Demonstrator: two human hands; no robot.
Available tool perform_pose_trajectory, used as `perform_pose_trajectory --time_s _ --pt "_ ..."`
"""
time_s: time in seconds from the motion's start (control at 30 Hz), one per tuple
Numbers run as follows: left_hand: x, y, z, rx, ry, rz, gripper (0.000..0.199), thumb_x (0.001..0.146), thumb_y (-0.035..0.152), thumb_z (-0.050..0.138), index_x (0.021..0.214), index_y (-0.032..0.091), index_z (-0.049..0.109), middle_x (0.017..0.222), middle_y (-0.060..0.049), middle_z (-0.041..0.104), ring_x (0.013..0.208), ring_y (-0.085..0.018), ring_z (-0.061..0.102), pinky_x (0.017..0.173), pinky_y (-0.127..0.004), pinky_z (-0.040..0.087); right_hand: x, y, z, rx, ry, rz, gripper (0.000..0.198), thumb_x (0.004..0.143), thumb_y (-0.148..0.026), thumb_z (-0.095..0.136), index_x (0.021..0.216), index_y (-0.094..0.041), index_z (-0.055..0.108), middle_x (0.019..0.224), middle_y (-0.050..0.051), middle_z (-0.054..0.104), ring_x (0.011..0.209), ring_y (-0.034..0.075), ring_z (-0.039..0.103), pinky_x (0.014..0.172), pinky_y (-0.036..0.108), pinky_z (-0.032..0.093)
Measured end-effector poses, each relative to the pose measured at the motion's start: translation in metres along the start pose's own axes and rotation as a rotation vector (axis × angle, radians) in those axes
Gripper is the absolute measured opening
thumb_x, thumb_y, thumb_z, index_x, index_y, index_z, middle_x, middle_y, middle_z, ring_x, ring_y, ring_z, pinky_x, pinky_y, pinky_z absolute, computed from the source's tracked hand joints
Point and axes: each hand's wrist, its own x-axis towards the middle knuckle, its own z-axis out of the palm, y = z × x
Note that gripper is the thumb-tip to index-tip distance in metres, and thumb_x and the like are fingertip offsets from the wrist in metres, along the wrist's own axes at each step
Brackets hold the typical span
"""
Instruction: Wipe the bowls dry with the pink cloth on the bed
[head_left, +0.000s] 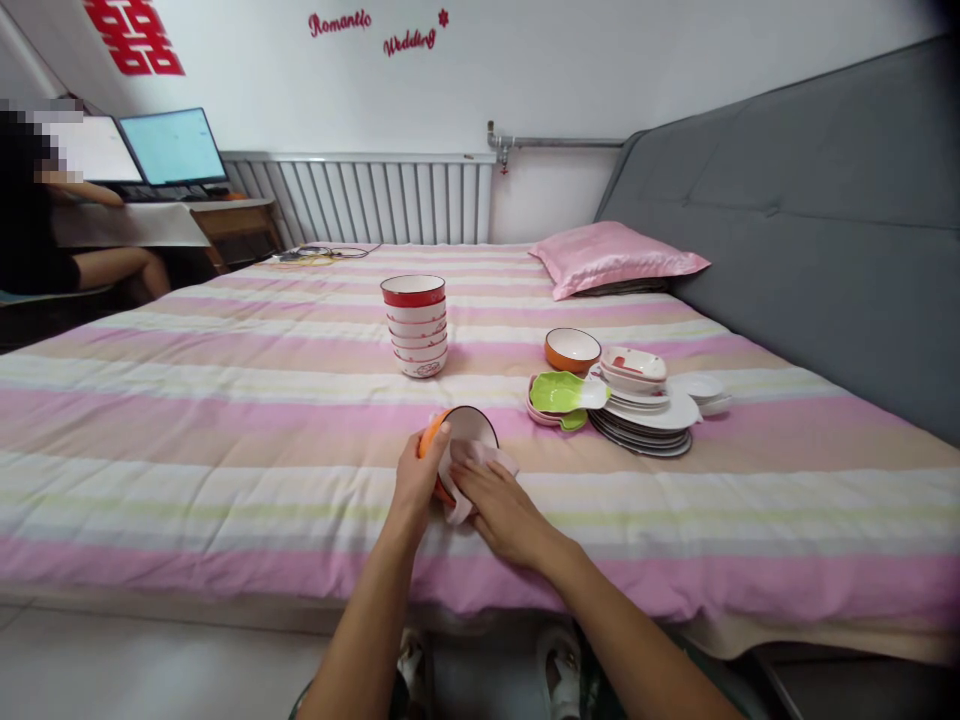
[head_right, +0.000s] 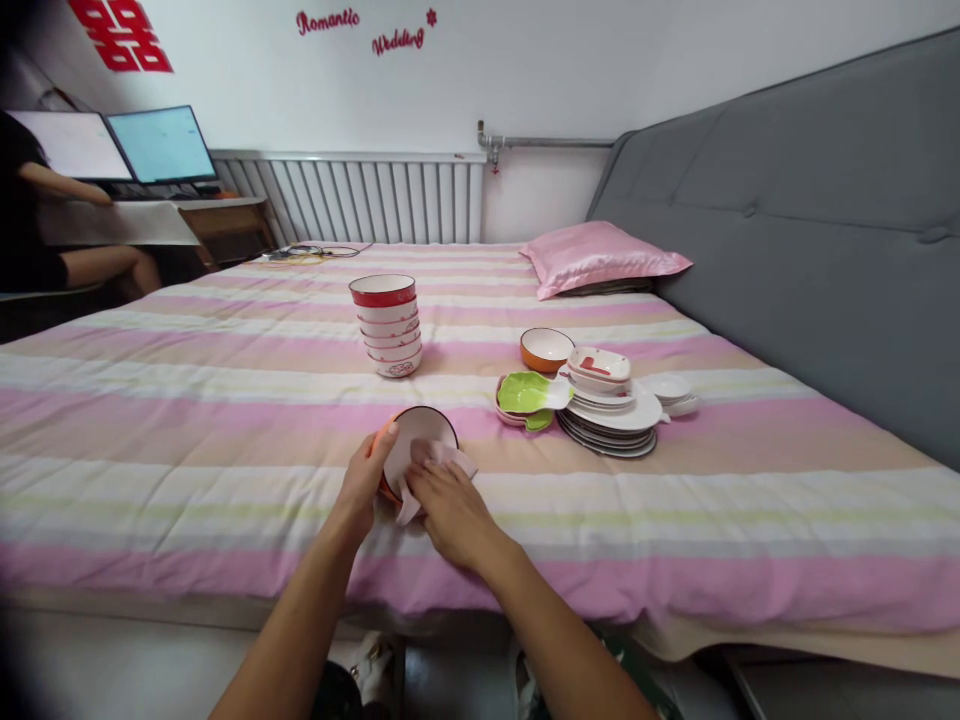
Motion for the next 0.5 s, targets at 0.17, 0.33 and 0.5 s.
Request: perform_pose_trajectory --time_s 0.17,0.33,0.5 --pt "-0.002 0.002 0.000 -0.016 -0.014 -0.023 0.056 0.066 0.063 0.063 0.095 0.016 0.063 0.092 -0.007 0.065 0.087 -0.023 0.060 0.073 -0.030 0.046 -0.005 0.006 -0.007 -0.042 0.179 0.039 0.063 0.073 -0.025 0.062 0.131 -0.013 0.042 0.136 0.016 0.047 0.133 0.027 0.034 0.109 0.047 0.025" --pt "-0.001 0.000 0.001 -0.006 0.000 -0.010 0.056 0.066 0.063 0.063 0.094 0.015 0.063 0.092 -0.008 0.064 0.087 -0.022 0.059 0.072 -0.030 0.045 -0.008 0.003 -0.008 -0.127 0.111 0.063 0.051 0.076 -0.038 0.066 0.120 -0.016 0.054 0.127 0.011 0.056 0.135 0.028 0.031 0.114 0.048 0.013" --pt "-0.004 0.002 0.003 -0.004 0.007 0.007 0.054 0.066 0.062 0.064 0.091 0.015 0.062 0.081 -0.004 0.062 0.069 -0.017 0.057 0.059 -0.026 0.043 -0.007 -0.010 -0.004 -0.070 0.050 0.093 0.047 0.081 -0.034 0.061 0.124 -0.017 0.053 0.132 0.009 0.054 0.134 0.026 0.032 0.114 0.046 0.012"
